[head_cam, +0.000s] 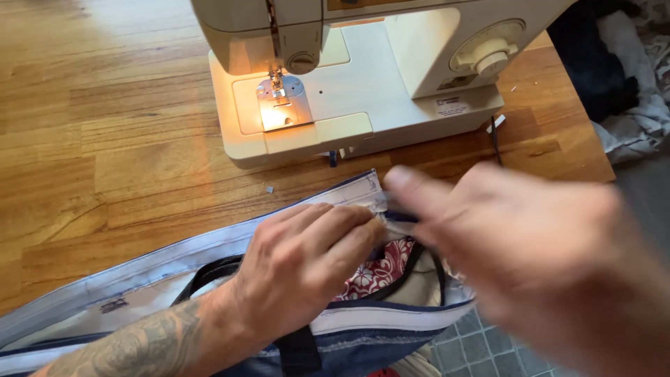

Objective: Sewing a blue bag with a sewing machine and trimming threads with snips

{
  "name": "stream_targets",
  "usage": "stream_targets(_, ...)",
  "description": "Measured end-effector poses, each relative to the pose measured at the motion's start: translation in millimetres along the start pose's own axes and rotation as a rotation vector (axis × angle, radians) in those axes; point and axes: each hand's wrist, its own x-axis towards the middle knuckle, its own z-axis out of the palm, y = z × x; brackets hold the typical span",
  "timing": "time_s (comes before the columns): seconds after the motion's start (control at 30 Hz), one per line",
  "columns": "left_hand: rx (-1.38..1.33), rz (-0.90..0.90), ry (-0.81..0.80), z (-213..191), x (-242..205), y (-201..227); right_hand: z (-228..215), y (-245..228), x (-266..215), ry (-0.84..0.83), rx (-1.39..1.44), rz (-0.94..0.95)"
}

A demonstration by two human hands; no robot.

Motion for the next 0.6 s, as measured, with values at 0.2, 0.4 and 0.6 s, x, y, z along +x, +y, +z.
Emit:
stream_targets(0.2, -0.208, -0.165, 0.024, -3, -8, -4, 51, -11, -35, -0.102, -0.091, 0.190)
stream_targets(0.4, -0.251, -0.206, 0.059, 4, -14, 3, 63, -10, -63, -0.044, -0.200, 0.092)
stream_targets(0.6, -0.222, -0.211, 0.071, 2, -14, 12, 64, -11, -51, 0.062, -0.323, -0.056)
